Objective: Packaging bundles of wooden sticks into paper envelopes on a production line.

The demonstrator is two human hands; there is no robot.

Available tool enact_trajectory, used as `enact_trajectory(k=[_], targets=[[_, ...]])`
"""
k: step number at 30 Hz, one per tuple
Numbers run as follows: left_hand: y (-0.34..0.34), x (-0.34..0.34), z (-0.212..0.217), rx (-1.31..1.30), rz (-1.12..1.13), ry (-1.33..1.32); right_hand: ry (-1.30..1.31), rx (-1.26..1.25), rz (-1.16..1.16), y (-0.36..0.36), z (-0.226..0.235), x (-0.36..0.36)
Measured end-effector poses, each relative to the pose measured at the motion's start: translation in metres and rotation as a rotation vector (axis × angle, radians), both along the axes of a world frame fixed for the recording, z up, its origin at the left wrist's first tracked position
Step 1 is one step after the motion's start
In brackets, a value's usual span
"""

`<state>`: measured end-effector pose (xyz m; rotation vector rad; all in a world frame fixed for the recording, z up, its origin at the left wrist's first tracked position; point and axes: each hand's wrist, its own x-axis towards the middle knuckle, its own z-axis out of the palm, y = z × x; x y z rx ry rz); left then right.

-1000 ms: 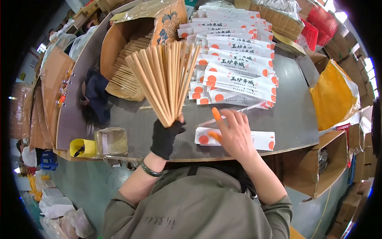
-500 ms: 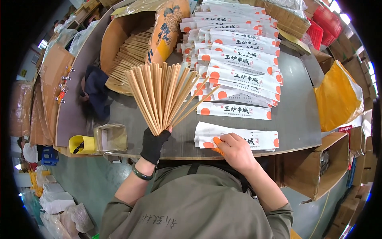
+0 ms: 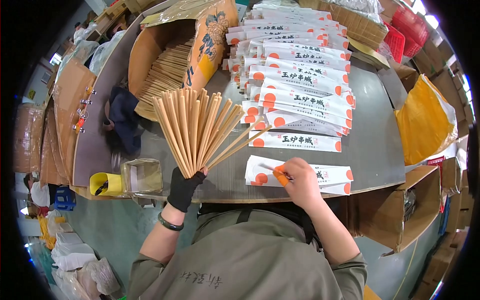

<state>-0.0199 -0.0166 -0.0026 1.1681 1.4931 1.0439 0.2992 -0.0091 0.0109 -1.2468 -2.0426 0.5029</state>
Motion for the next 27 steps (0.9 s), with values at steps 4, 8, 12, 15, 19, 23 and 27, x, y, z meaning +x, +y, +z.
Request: enact_trajectory(k=[4,8,12,15,19,23,27], targets=[[0.003,-0.014,0.002,0.048,-0.09,0.108,0.344,-0.453,-0.222,0.014,0.026,0.004],[0.007,-0.022,0.012,0.141,-0.187,0.277,0.389,-0.506,-0.211,0.019,0.04,0.009],[0.017,-0.037,0.024,0.101,-0.257,0.303,0.367,-0.47,-0.116,0.017,0.037,0.017],[0.024,-0.043,0.037,0.005,-0.321,0.299,0.27,-0.444,-0.102,0.015,0.039,0.018],[0.032,-0.043,0.041,0.004,-0.422,0.371,0.062,-0.109,0.025,0.014,0.035,0.014],[0.023,0.039,0.024,-0.05,-0.133,-0.278,-0.196,0.257,0.196,0.013,0.032,-0.031],[0.033,0.086,0.033,0.117,-0.011,-0.232,-0.255,0.341,-0.015,0.021,0.032,-0.033]])
